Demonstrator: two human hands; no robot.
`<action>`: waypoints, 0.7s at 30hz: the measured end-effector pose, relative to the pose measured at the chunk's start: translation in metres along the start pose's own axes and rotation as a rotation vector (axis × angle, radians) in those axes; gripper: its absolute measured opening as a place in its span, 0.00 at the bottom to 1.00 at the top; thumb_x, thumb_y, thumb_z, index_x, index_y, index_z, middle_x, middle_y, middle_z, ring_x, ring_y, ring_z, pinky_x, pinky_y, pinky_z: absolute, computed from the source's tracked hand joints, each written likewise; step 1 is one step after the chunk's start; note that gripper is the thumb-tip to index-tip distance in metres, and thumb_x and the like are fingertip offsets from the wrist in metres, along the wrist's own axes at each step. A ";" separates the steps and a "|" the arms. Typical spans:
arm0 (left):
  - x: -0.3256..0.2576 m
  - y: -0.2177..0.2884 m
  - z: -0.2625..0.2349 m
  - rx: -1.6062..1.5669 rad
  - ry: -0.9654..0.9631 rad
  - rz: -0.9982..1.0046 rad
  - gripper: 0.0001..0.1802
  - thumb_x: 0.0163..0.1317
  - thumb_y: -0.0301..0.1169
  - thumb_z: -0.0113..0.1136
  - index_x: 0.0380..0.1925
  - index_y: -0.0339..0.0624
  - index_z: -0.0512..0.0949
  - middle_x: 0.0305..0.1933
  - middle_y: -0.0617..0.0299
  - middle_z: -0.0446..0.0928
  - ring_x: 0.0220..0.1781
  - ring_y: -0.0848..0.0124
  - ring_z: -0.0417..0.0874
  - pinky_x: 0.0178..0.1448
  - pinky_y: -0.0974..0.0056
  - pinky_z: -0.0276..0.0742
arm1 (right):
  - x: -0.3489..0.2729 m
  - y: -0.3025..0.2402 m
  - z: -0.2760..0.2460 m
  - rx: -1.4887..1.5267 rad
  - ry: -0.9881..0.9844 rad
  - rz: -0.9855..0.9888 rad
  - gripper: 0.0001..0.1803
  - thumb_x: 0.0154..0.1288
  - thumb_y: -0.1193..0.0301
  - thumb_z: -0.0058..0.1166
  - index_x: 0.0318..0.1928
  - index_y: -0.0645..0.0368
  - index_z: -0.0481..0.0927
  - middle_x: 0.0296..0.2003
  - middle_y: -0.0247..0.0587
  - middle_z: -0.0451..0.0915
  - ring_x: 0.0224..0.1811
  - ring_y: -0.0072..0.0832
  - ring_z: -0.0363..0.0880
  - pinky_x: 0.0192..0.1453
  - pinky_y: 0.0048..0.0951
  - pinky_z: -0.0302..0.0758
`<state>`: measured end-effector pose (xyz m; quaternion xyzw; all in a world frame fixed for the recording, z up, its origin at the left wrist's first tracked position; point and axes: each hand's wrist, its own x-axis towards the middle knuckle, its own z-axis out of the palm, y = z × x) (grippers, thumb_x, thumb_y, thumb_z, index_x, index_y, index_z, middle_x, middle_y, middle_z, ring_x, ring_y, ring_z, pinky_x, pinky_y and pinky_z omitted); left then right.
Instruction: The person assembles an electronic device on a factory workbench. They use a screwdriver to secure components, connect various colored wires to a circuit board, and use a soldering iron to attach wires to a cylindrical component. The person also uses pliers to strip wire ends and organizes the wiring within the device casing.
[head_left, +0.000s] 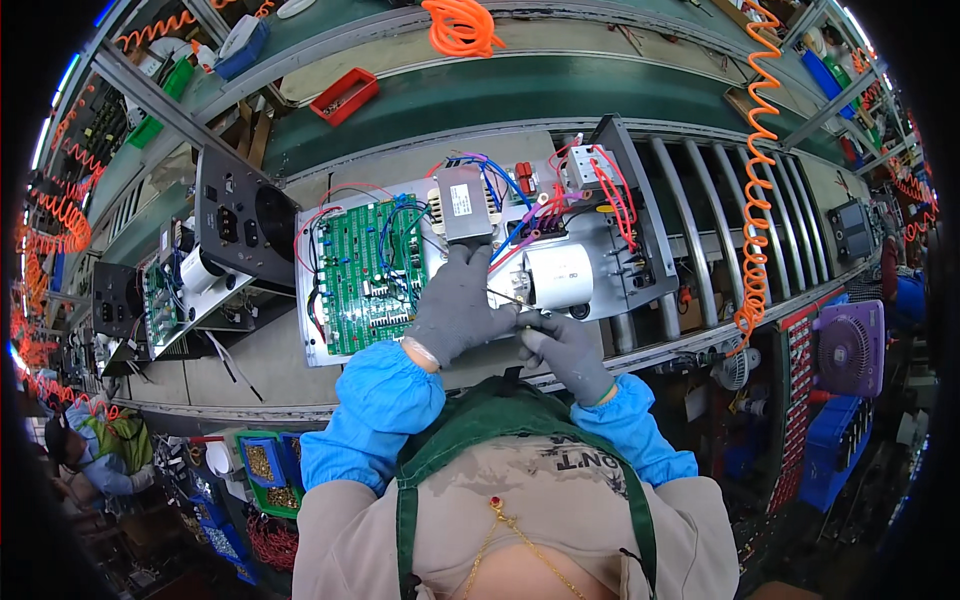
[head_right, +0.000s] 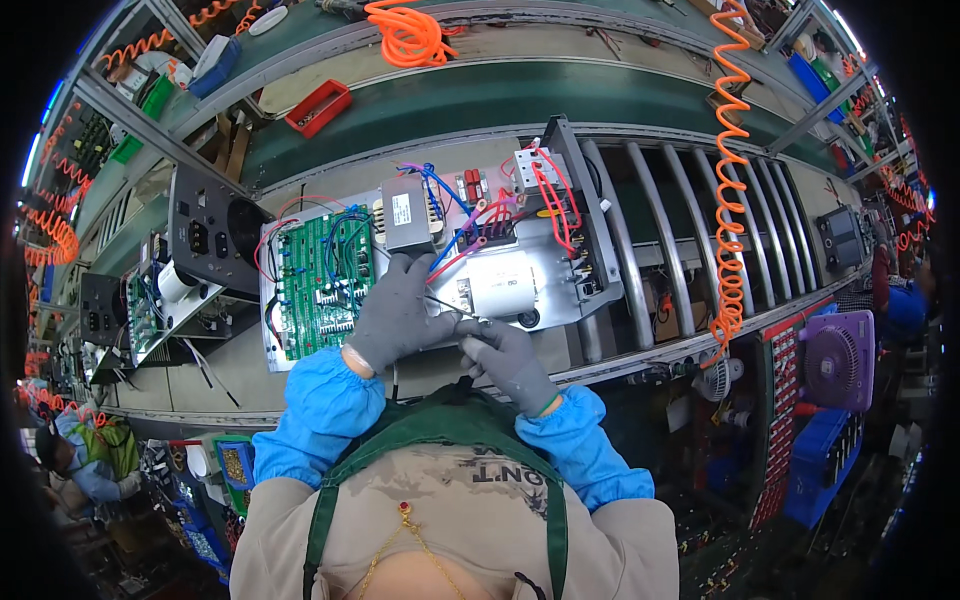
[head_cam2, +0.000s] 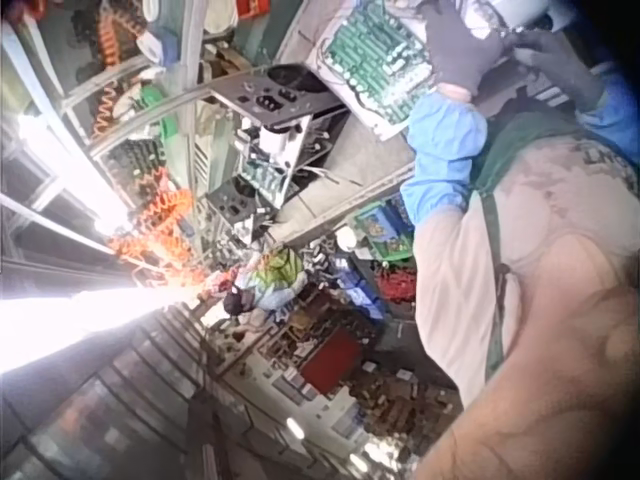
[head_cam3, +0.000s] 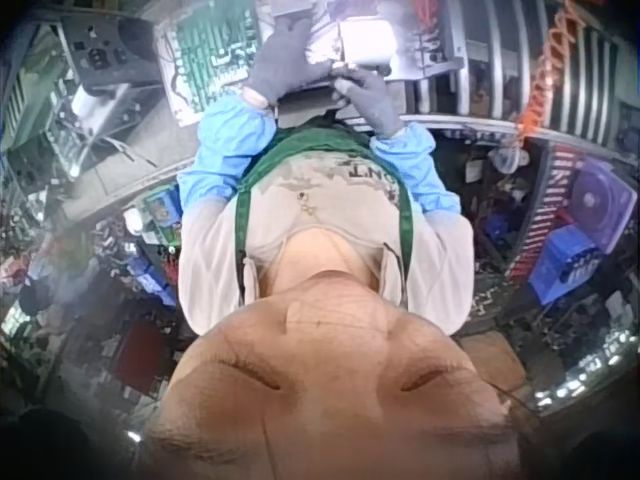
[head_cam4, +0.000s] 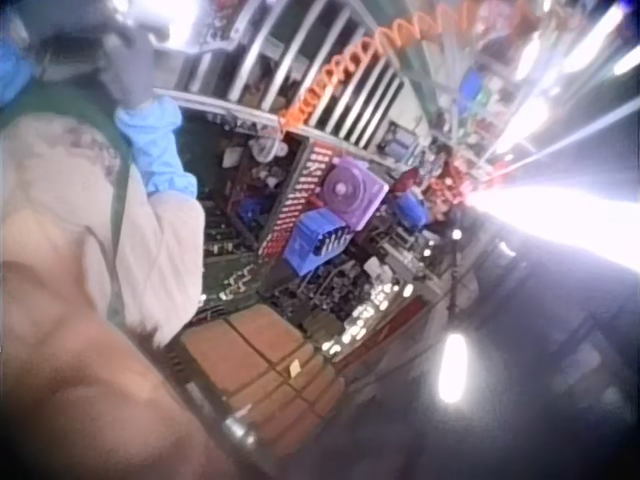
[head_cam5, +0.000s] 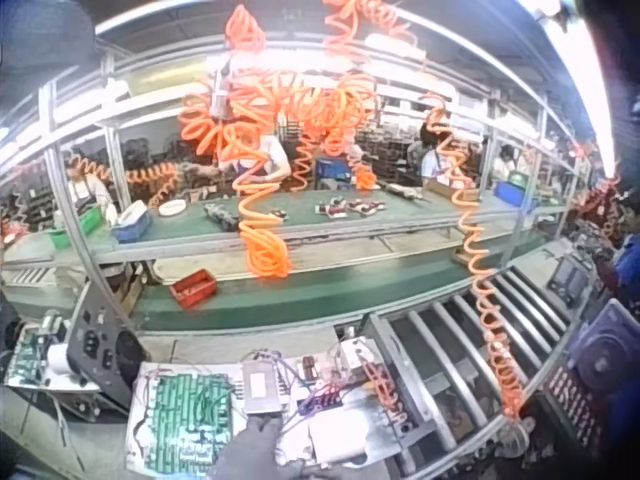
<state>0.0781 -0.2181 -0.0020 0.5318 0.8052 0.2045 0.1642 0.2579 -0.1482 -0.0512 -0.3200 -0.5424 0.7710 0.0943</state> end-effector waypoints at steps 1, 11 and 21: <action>-0.001 0.000 -0.002 -0.023 0.033 0.010 0.40 0.42 0.40 0.67 0.57 0.37 0.66 0.49 0.43 0.69 0.47 0.47 0.77 0.50 0.52 0.77 | 0.001 -0.003 0.002 -0.062 -0.008 -0.008 0.19 0.63 0.71 0.50 0.53 0.66 0.76 0.28 0.35 0.77 0.29 0.18 0.77 0.33 0.22 0.75; -0.003 -0.014 -0.023 -0.473 0.267 -0.054 0.21 0.63 0.41 0.54 0.49 0.39 0.74 0.28 0.60 0.71 0.27 0.70 0.71 0.34 0.65 0.70 | 0.016 -0.008 0.018 0.000 -0.202 0.157 0.19 0.63 0.73 0.47 0.53 0.66 0.75 0.31 0.36 0.76 0.28 0.17 0.75 0.31 0.19 0.74; -0.032 0.022 -0.038 -1.223 -0.198 -0.116 0.28 0.63 0.34 0.50 0.63 0.36 0.63 0.39 0.60 0.77 0.31 0.80 0.73 0.34 0.74 0.69 | -0.017 -0.050 -0.002 0.651 -0.220 -0.095 0.14 0.62 0.76 0.45 0.49 0.62 0.72 0.34 0.43 0.77 0.32 0.25 0.79 0.30 0.22 0.76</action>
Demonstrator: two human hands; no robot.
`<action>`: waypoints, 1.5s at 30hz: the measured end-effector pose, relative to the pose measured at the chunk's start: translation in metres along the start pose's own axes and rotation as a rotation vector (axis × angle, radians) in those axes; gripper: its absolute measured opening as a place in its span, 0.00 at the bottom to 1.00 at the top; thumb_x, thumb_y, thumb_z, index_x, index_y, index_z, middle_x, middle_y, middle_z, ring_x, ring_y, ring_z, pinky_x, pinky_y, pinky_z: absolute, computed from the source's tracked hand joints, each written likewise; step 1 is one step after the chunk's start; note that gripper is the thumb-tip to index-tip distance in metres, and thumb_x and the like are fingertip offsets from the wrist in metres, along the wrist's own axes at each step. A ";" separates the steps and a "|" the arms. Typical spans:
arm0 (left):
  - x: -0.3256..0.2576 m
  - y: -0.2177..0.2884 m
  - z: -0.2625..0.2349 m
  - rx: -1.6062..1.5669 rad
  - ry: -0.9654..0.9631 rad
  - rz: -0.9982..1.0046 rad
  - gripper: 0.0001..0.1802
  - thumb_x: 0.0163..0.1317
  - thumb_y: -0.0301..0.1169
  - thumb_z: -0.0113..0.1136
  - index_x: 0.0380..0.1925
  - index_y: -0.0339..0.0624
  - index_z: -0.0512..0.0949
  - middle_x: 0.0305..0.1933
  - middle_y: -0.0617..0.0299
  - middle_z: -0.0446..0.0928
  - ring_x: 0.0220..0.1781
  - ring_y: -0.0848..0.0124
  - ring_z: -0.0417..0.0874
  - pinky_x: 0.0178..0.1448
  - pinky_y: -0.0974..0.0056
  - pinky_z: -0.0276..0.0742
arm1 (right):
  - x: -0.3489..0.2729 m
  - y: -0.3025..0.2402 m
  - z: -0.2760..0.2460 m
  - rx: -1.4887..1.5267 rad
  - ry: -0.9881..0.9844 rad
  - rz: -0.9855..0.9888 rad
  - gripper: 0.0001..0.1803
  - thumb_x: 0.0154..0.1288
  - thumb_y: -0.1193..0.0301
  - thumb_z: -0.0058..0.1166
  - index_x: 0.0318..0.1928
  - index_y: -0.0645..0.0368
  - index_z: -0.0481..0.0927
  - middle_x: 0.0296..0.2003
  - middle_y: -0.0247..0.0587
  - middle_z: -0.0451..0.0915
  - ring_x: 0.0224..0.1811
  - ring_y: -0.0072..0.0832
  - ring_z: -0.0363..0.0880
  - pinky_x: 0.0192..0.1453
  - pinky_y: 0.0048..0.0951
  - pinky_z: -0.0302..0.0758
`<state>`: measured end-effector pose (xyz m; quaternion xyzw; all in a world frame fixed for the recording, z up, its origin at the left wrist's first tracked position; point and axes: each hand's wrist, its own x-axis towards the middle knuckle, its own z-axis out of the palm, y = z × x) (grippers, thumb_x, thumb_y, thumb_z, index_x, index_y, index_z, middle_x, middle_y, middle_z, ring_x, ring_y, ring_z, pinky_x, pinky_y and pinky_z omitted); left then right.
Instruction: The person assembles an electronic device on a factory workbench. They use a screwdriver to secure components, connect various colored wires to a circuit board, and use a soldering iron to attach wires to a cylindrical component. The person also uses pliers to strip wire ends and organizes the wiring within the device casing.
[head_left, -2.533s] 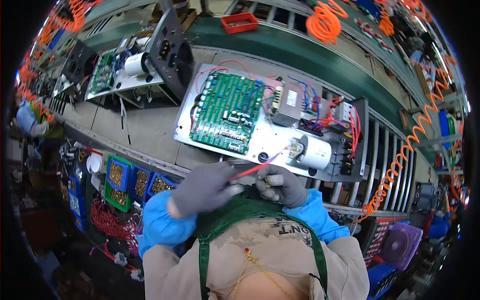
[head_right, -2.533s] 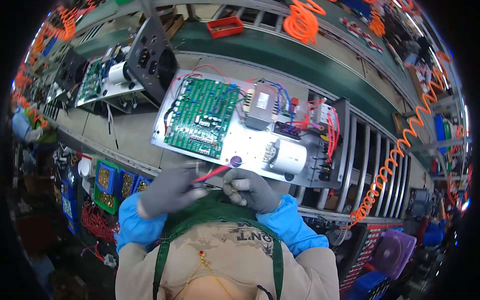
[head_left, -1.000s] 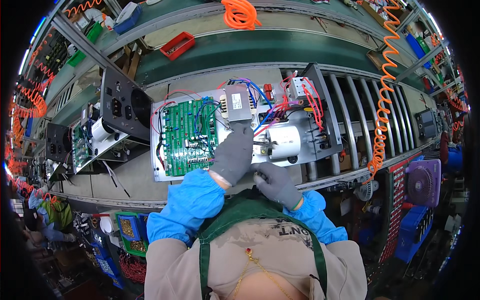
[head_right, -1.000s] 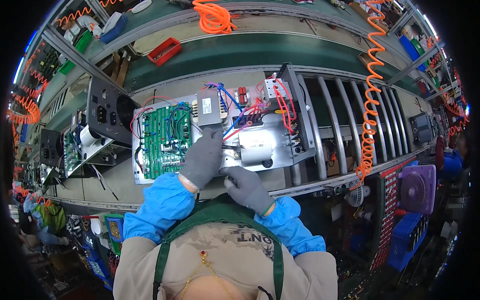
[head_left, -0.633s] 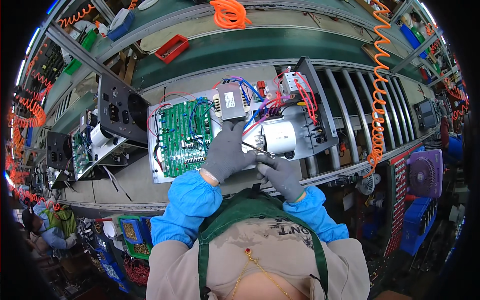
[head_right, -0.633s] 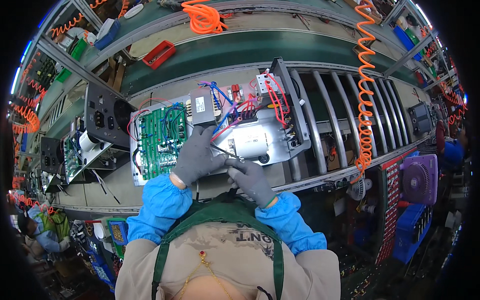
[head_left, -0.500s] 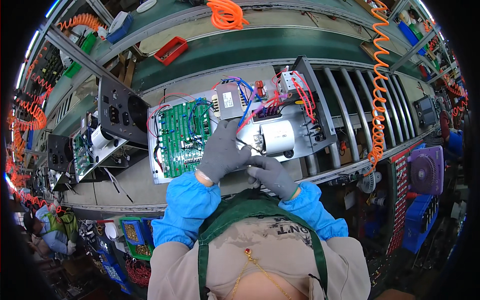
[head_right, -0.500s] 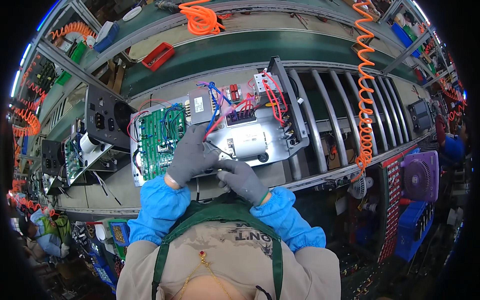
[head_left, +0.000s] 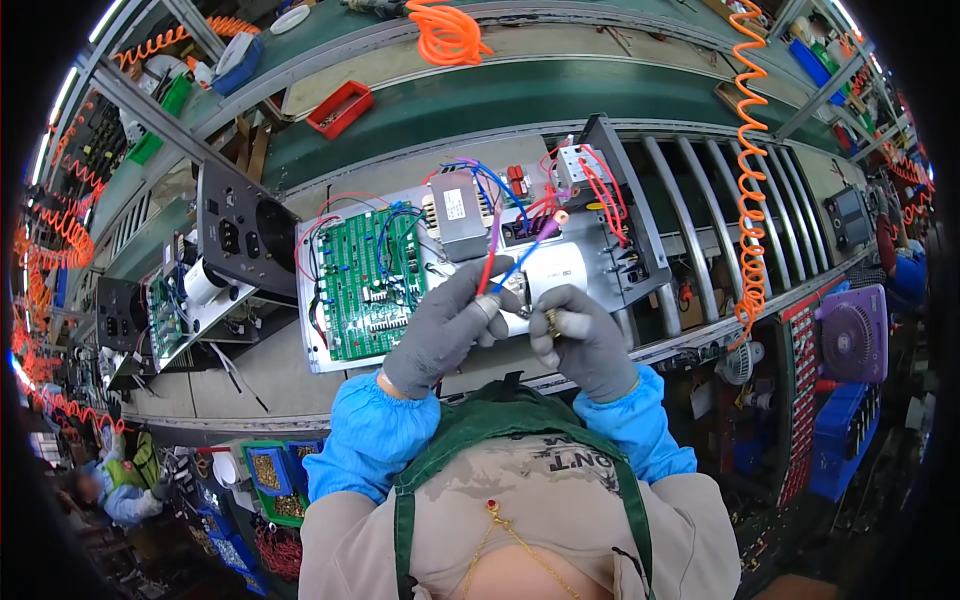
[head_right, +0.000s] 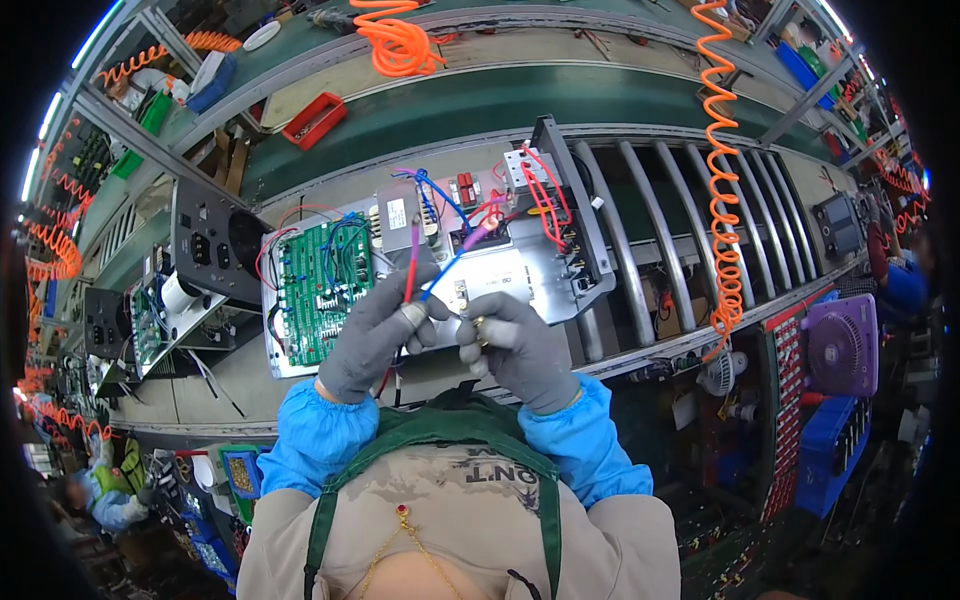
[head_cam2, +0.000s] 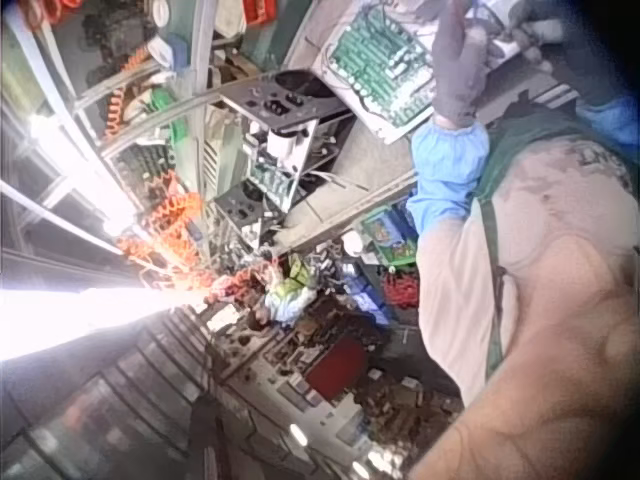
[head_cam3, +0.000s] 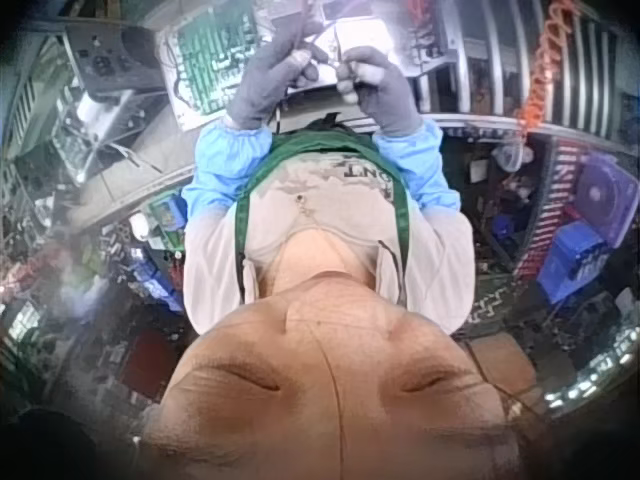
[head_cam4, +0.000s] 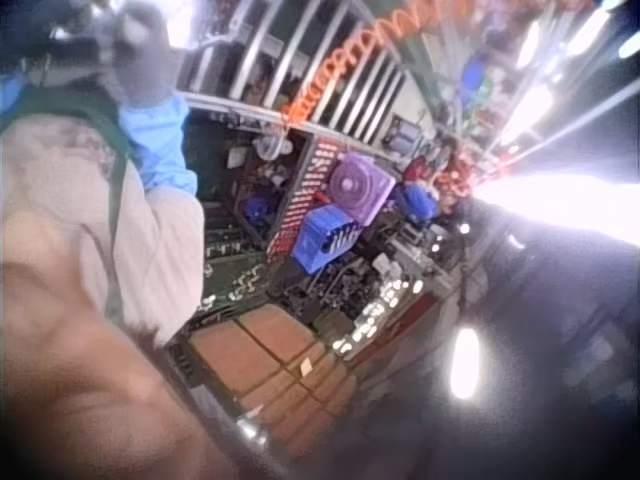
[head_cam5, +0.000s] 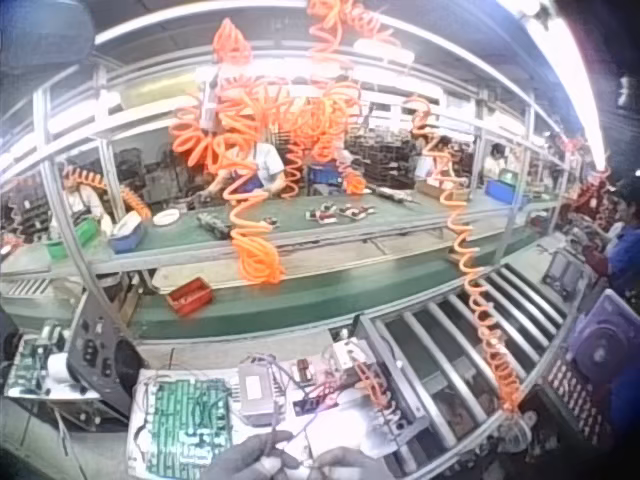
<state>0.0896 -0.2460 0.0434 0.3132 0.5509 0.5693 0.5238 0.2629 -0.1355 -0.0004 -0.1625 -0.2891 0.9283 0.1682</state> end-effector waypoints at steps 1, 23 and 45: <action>0.002 -0.003 0.003 -0.012 -0.030 0.006 0.26 0.65 0.31 0.47 0.63 0.38 0.63 0.40 0.62 0.77 0.30 0.81 0.72 0.33 0.75 0.68 | -0.002 -0.006 0.003 0.023 0.040 -0.033 0.14 0.63 0.76 0.45 0.49 0.61 0.72 0.34 0.43 0.77 0.31 0.24 0.78 0.29 0.22 0.75; 0.013 -0.025 0.038 0.125 -0.016 0.096 0.16 0.65 0.32 0.56 0.49 0.34 0.74 0.34 0.64 0.76 0.32 0.78 0.74 0.39 0.71 0.72 | -0.017 -0.028 0.021 -0.630 0.466 -0.463 0.09 0.62 0.74 0.55 0.42 0.62 0.78 0.30 0.31 0.77 0.24 0.10 0.65 0.26 0.14 0.63; 0.021 -0.045 0.047 0.262 -0.025 0.189 0.13 0.65 0.31 0.56 0.45 0.34 0.76 0.39 0.61 0.76 0.37 0.76 0.76 0.43 0.68 0.73 | -0.002 -0.009 0.020 -1.083 0.504 -0.774 0.13 0.60 0.74 0.55 0.45 0.65 0.79 0.37 0.40 0.77 0.26 0.17 0.72 0.30 0.20 0.71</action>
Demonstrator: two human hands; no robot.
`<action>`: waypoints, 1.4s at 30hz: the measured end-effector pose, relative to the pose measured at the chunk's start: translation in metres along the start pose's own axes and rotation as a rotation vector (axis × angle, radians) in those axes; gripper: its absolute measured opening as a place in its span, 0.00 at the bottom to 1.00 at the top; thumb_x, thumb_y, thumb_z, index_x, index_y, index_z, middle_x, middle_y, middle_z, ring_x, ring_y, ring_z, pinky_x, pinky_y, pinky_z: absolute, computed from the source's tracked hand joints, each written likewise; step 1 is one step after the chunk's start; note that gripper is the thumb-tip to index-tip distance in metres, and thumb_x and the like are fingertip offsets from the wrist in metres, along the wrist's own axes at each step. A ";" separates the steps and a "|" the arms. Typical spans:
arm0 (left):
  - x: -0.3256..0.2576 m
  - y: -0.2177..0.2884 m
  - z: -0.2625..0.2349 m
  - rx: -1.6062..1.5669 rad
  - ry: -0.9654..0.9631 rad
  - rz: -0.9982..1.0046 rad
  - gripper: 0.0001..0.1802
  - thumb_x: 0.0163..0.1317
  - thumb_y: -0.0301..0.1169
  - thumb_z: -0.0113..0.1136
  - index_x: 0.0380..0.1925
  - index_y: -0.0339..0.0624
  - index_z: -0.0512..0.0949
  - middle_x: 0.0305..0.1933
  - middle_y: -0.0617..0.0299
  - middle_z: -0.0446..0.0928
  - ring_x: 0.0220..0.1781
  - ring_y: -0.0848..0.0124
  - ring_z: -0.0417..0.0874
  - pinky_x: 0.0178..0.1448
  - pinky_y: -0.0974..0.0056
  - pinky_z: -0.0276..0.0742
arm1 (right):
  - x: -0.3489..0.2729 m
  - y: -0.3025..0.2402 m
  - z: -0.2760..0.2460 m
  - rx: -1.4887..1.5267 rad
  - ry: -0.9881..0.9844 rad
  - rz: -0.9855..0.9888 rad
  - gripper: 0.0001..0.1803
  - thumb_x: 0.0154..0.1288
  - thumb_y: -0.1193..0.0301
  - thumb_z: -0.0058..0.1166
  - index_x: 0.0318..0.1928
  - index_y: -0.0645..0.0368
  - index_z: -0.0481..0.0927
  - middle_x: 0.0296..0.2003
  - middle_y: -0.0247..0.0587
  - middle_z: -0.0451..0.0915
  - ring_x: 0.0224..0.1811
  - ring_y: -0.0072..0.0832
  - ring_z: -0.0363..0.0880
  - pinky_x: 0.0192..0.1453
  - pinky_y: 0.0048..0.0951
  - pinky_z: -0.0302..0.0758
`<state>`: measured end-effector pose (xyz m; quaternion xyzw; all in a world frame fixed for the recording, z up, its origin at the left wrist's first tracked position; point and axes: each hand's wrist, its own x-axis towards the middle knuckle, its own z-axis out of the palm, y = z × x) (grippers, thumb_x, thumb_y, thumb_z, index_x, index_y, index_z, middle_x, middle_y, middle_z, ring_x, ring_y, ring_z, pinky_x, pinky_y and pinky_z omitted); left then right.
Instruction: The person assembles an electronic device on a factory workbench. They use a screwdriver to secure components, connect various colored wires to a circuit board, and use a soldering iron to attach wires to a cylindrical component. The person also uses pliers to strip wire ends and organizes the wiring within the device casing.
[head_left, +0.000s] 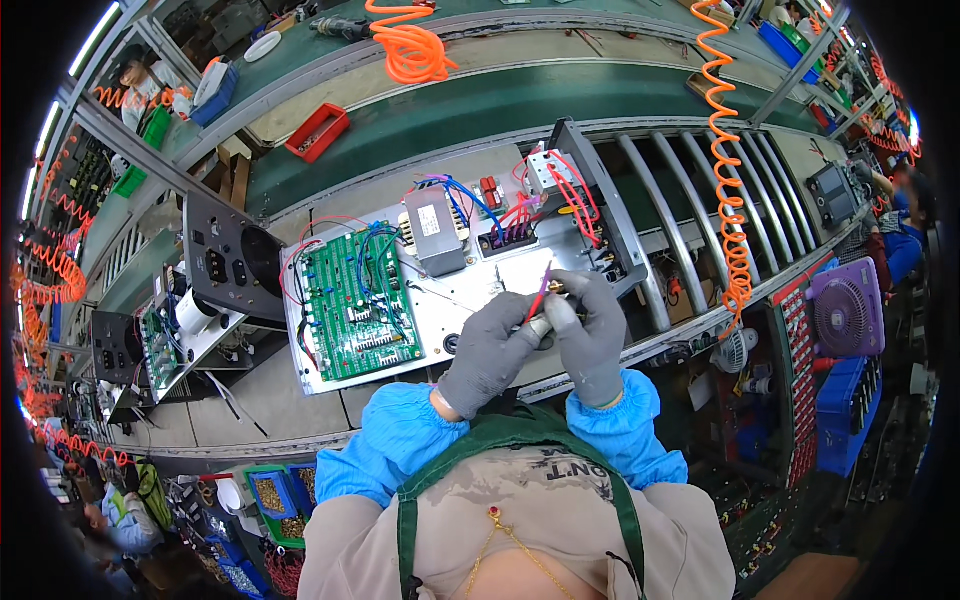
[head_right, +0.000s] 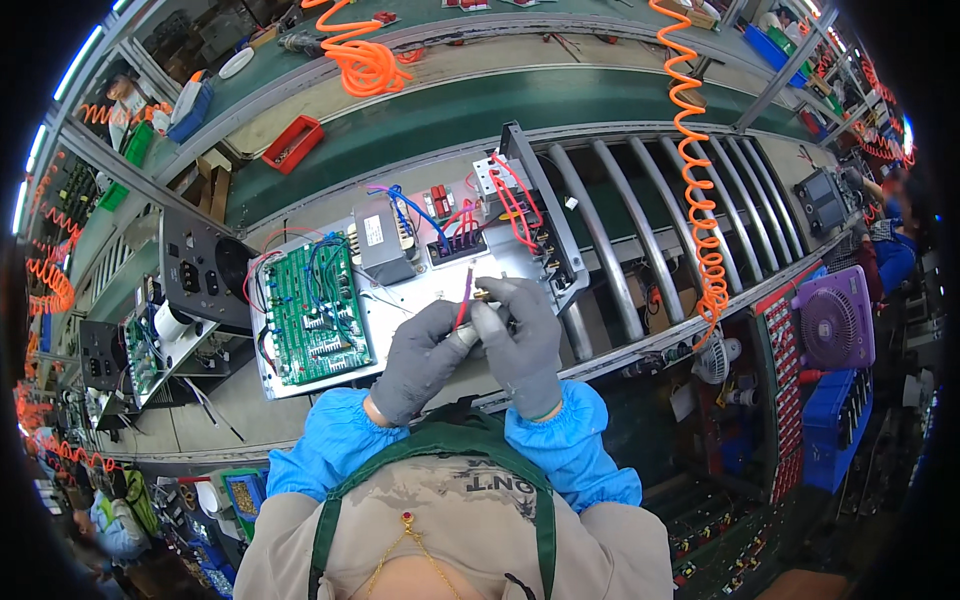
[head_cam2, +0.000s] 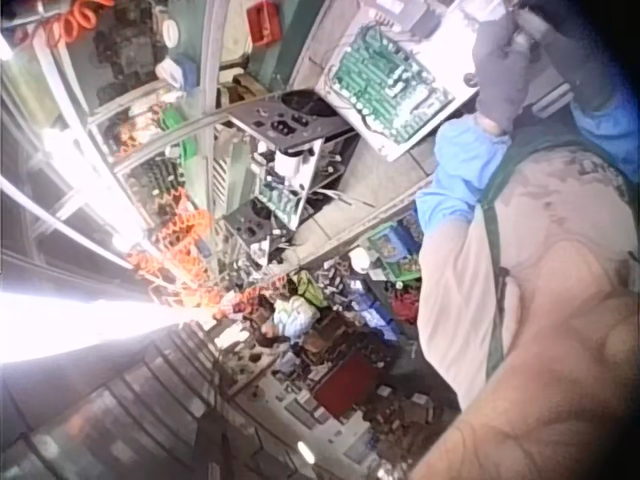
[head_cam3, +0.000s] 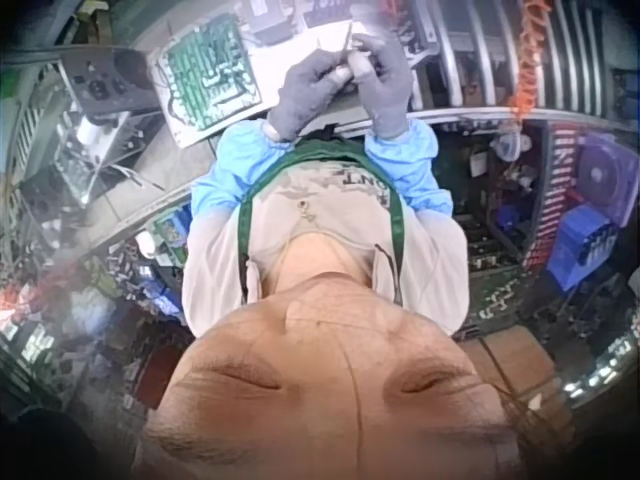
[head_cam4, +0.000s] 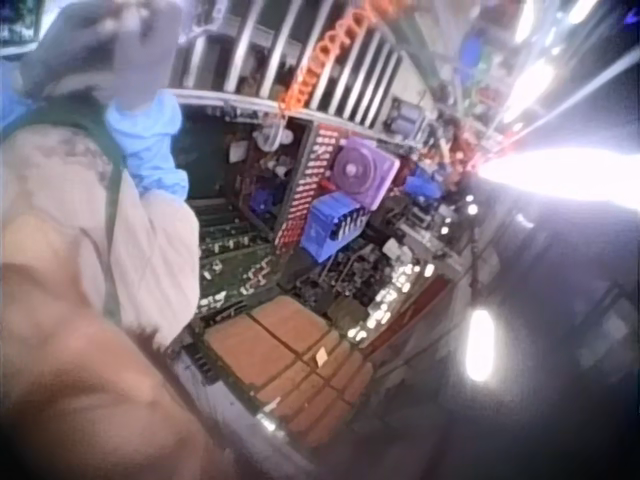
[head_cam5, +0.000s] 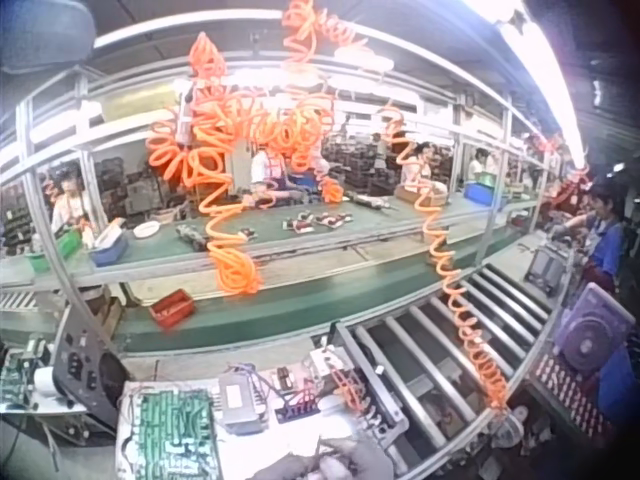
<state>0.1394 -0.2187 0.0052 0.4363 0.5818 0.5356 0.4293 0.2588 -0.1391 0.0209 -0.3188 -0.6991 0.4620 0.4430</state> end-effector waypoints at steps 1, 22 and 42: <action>0.003 0.001 0.000 0.079 0.012 0.124 0.13 0.65 0.31 0.55 0.45 0.35 0.76 0.40 0.60 0.75 0.37 0.75 0.76 0.44 0.68 0.73 | -0.001 0.003 -0.001 0.057 0.010 0.041 0.13 0.62 0.73 0.53 0.46 0.65 0.78 0.35 0.39 0.77 0.25 0.17 0.71 0.28 0.19 0.70; 0.050 0.011 -0.016 -0.266 -0.145 0.120 0.16 0.59 0.37 0.62 0.41 0.36 0.81 0.48 0.56 0.77 0.54 0.66 0.76 0.60 0.61 0.70 | -0.002 0.005 -0.063 -0.179 -0.148 0.061 0.13 0.59 0.71 0.55 0.45 0.62 0.82 0.25 0.41 0.78 0.26 0.22 0.75 0.31 0.25 0.70; 0.061 0.006 0.009 0.305 0.004 0.324 0.11 0.53 0.25 0.64 0.38 0.37 0.81 0.38 0.57 0.78 0.42 0.66 0.79 0.47 0.64 0.75 | -0.009 0.028 -0.036 -0.159 0.001 0.220 0.15 0.53 0.76 0.58 0.44 0.65 0.82 0.22 0.35 0.76 0.22 0.14 0.67 0.25 0.20 0.65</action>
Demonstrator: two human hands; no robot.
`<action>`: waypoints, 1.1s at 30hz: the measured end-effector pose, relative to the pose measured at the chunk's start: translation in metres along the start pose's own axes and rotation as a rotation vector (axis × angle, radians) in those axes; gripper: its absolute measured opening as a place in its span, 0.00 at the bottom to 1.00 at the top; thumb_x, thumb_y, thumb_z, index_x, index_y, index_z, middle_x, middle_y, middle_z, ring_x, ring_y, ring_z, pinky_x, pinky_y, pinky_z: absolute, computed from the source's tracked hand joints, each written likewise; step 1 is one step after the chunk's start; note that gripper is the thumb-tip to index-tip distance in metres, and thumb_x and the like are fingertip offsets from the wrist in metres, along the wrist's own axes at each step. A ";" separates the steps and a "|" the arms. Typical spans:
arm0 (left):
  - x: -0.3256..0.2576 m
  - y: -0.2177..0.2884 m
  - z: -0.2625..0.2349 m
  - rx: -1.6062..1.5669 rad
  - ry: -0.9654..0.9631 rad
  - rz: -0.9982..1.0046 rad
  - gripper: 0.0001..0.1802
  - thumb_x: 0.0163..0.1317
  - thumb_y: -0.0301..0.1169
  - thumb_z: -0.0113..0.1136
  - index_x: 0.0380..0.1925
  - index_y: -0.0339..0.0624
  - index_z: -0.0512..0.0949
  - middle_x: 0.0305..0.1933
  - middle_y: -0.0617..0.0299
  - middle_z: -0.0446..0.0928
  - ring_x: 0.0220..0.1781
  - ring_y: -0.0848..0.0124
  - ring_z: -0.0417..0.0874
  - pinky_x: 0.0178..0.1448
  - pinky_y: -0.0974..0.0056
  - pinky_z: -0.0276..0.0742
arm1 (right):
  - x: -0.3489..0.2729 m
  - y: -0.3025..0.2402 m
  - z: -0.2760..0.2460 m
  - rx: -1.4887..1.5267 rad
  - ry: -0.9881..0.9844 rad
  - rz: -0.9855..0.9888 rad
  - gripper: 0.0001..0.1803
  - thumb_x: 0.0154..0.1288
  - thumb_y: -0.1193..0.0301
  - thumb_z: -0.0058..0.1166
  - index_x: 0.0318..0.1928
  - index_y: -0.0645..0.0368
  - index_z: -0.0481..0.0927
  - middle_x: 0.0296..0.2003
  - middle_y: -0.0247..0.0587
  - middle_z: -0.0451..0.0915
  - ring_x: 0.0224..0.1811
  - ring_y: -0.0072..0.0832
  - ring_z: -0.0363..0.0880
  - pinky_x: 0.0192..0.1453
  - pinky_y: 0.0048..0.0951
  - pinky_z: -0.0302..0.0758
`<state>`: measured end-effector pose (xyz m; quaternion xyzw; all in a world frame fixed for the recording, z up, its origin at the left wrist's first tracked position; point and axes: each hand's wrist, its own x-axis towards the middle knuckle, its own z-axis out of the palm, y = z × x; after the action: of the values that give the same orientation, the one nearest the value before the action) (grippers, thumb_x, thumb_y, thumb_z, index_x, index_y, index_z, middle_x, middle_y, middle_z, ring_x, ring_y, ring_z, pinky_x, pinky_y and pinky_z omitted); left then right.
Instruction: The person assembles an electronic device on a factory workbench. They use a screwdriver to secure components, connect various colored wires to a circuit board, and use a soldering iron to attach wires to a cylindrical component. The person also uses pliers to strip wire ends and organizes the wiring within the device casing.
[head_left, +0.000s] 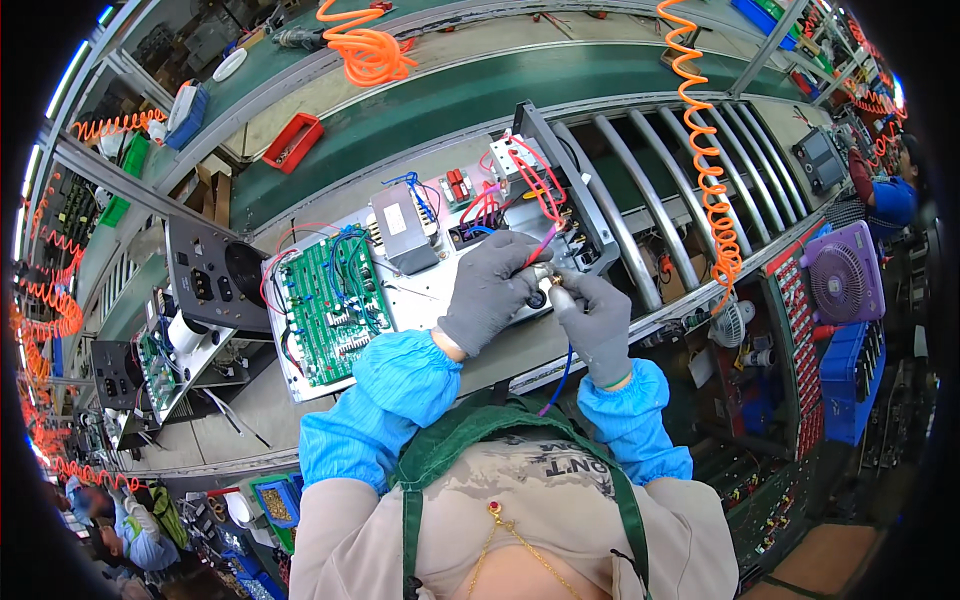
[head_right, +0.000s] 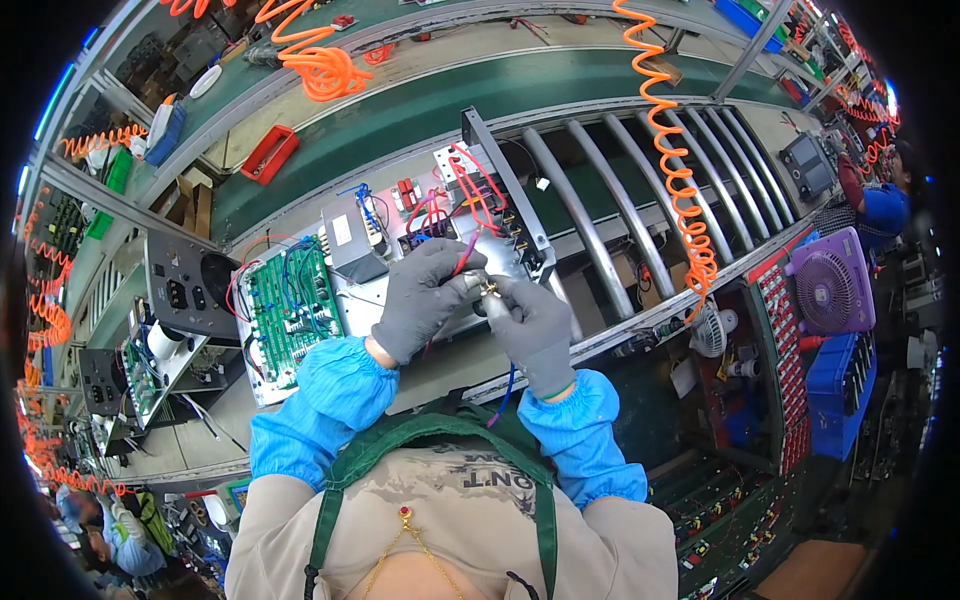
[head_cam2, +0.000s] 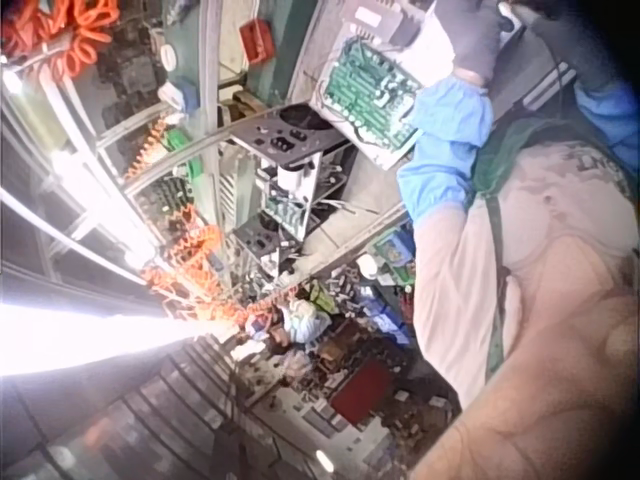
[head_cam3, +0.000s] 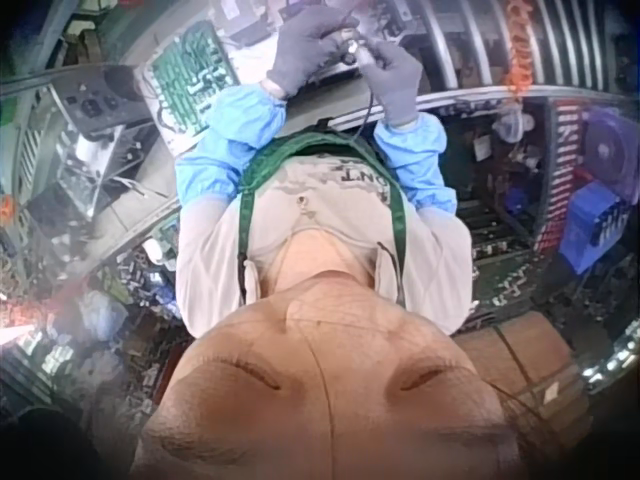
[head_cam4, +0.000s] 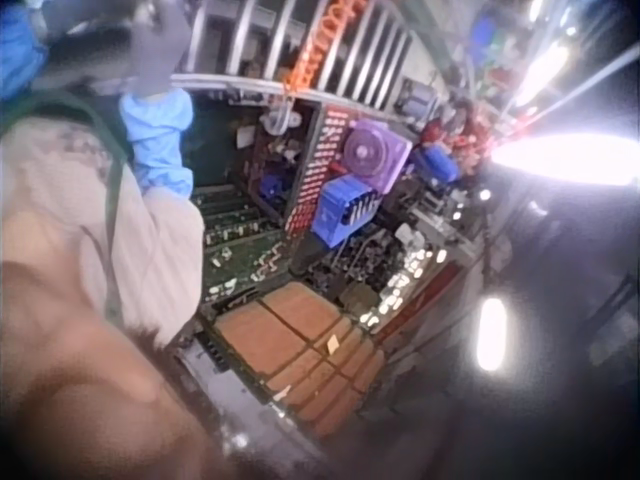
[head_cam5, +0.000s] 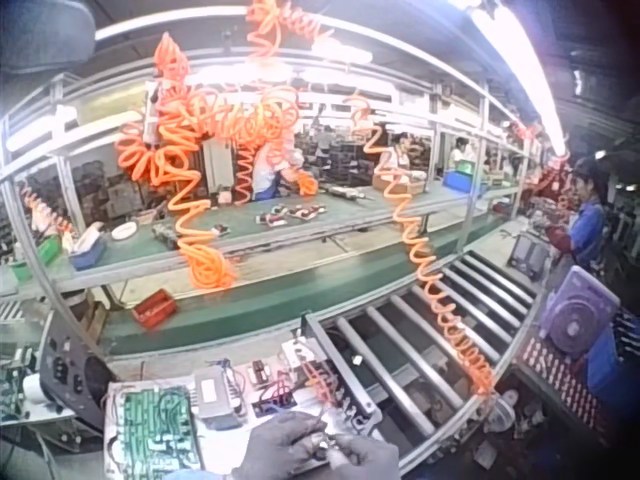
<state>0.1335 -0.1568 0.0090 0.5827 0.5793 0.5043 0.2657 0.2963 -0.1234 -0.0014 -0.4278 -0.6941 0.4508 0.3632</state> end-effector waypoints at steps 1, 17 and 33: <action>0.002 -0.002 0.000 0.060 -0.023 0.016 0.11 0.53 0.25 0.64 0.38 0.38 0.81 0.39 0.56 0.78 0.42 0.65 0.80 0.46 0.64 0.75 | 0.000 0.003 0.002 0.012 0.030 0.015 0.15 0.53 0.76 0.58 0.43 0.65 0.82 0.22 0.35 0.76 0.22 0.14 0.67 0.25 0.20 0.65; 0.054 -0.032 -0.033 0.681 -0.248 -0.056 0.21 0.54 0.52 0.62 0.36 0.47 0.81 0.34 0.57 0.76 0.40 0.59 0.80 0.42 0.55 0.75 | 0.025 0.051 0.038 -0.490 0.116 -0.249 0.10 0.60 0.71 0.53 0.42 0.61 0.79 0.31 0.51 0.78 0.31 0.47 0.78 0.35 0.43 0.74; 0.045 -0.044 -0.006 0.549 0.053 -0.161 0.23 0.52 0.47 0.65 0.39 0.40 0.78 0.37 0.51 0.76 0.39 0.54 0.80 0.42 0.54 0.75 | 0.024 0.062 0.040 -0.324 0.104 -0.308 0.14 0.60 0.74 0.49 0.47 0.60 0.75 0.34 0.51 0.77 0.36 0.48 0.77 0.38 0.44 0.74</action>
<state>0.1016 -0.1077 -0.0158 0.5716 0.7451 0.3211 0.1220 0.2682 -0.0999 -0.0701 -0.3921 -0.7950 0.2502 0.3895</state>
